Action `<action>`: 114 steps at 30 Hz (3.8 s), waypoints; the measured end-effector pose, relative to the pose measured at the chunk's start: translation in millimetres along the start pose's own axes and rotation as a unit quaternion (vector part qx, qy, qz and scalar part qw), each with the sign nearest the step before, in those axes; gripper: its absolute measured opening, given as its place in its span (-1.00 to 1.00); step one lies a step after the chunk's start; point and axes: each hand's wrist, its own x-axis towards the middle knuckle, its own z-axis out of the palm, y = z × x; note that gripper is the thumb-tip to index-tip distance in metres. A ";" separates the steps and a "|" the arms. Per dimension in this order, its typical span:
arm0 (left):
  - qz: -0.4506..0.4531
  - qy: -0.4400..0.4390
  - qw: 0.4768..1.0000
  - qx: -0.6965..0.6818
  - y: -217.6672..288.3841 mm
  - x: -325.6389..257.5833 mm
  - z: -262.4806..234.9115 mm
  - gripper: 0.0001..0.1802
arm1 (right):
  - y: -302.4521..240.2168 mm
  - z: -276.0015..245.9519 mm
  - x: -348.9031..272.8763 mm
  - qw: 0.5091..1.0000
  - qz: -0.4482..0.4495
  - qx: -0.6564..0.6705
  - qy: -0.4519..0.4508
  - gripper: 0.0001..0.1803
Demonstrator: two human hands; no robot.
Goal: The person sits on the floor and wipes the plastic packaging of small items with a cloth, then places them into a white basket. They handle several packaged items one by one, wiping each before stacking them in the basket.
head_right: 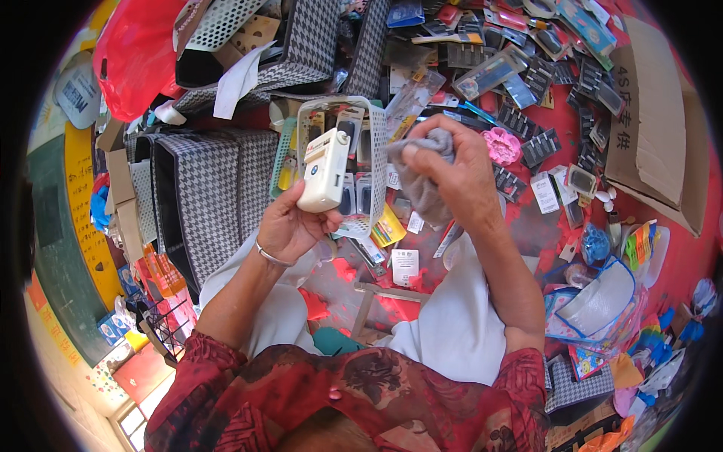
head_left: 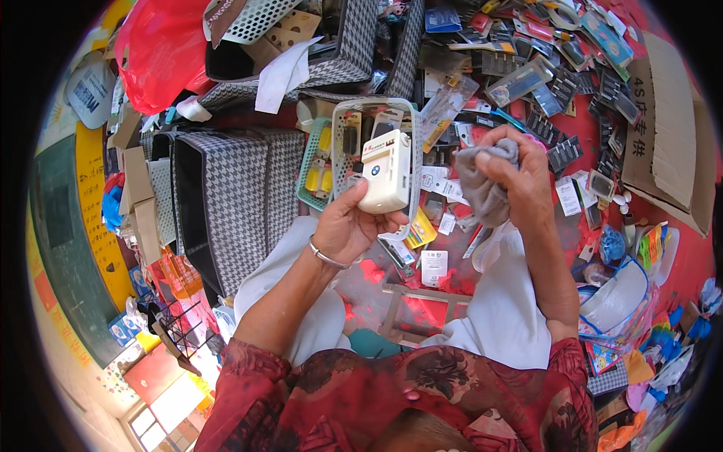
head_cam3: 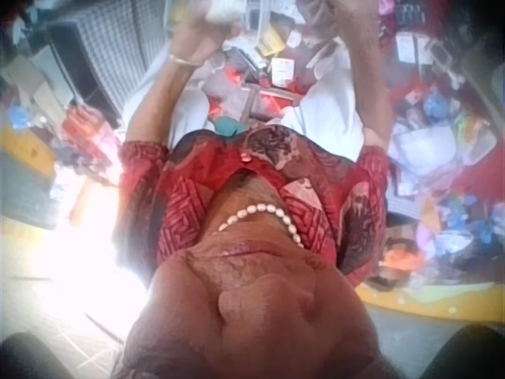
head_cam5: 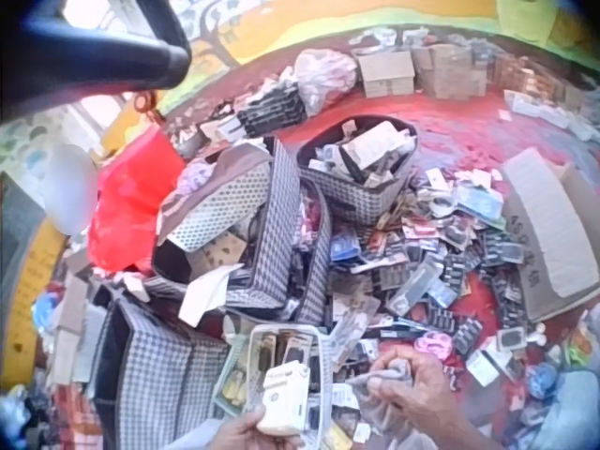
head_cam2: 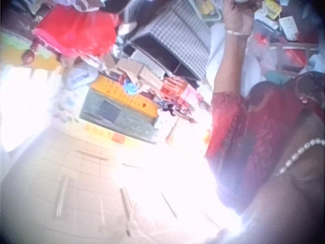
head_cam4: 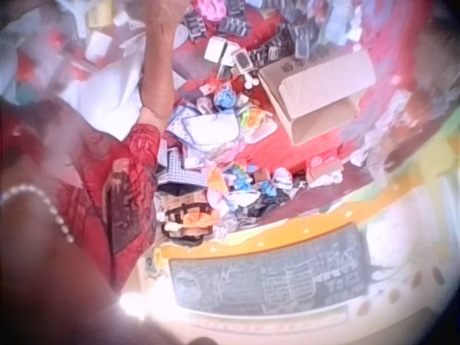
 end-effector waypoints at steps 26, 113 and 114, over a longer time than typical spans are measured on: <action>0.264 0.107 0.774 0.566 2.3 -6.5 25.1 -0.54 | 44.8 33.6 6.9 0.966 -0.130 -0.189 -0.120 -0.62; -0.019 0.199 0.898 0.391 -3.7 -1.0 -2.6 -0.66 | 233.5 -239.8 -177.9 0.766 0.348 -0.324 0.433 -0.60; -0.025 0.202 0.895 0.396 -4.1 -1.1 -2.9 -0.66 | 221.2 -231.5 -164.7 0.785 0.337 -0.330 0.402 -0.54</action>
